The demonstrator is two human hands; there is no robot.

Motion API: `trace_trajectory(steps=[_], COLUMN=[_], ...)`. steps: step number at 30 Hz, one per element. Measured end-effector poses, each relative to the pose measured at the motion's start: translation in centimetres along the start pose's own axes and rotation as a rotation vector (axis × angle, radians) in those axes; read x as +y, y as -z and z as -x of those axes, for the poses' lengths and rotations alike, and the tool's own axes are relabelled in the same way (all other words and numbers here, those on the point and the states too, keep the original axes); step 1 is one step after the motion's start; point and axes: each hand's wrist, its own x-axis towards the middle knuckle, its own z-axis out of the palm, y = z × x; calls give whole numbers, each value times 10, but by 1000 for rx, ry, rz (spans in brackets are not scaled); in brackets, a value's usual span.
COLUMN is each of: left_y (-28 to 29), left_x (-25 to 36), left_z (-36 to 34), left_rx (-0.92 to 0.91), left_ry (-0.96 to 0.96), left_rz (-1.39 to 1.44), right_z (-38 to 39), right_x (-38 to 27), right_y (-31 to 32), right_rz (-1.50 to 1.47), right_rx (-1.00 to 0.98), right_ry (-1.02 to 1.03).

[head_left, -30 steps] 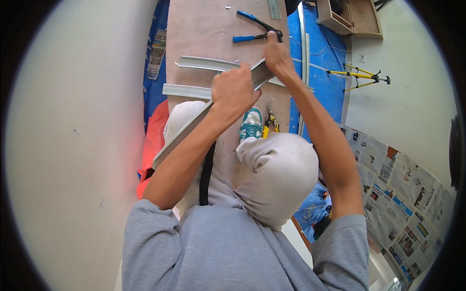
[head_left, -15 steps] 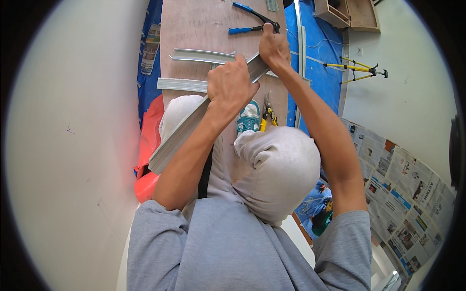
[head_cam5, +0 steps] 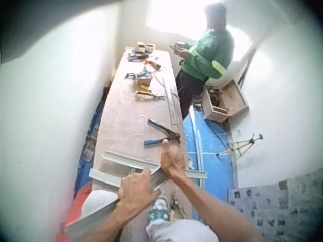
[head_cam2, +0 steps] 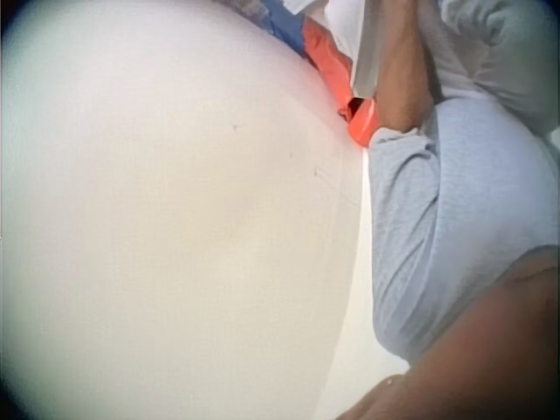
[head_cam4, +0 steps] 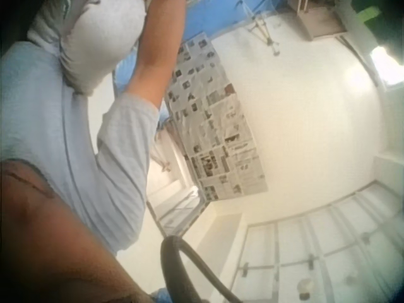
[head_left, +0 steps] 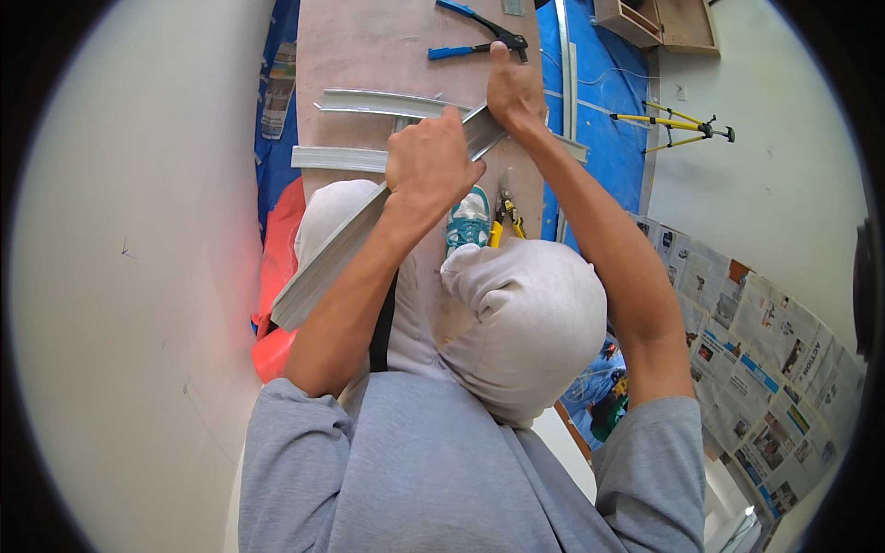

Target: The person sits on the floor and uses tin snips to cut several aluminum profiles into shorter pieces. The person repeatedly positions the profiles, cuts them, and sets the cut pieces aside.

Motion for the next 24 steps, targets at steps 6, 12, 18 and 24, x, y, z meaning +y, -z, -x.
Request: trace_trajectory(steps=[6, 12, 18, 24], left_y=[-7, 29, 39, -166], left_x=[2, 76, 170, 133], left_z=[-21, -107, -154, -115], left_rx=[49, 311, 326, 300], left_ry=[-201, -478, -298, 394], left_rz=[37, 245, 938, 1644], right_z=[-7, 60, 37, 73], right_x=[42, 94, 102, 179], right_y=[72, 90, 94, 69], right_rz=[-281, -724, -455, 307], right_rx=[-96, -196, 291, 140], right_ry=[96, 10, 524, 284])
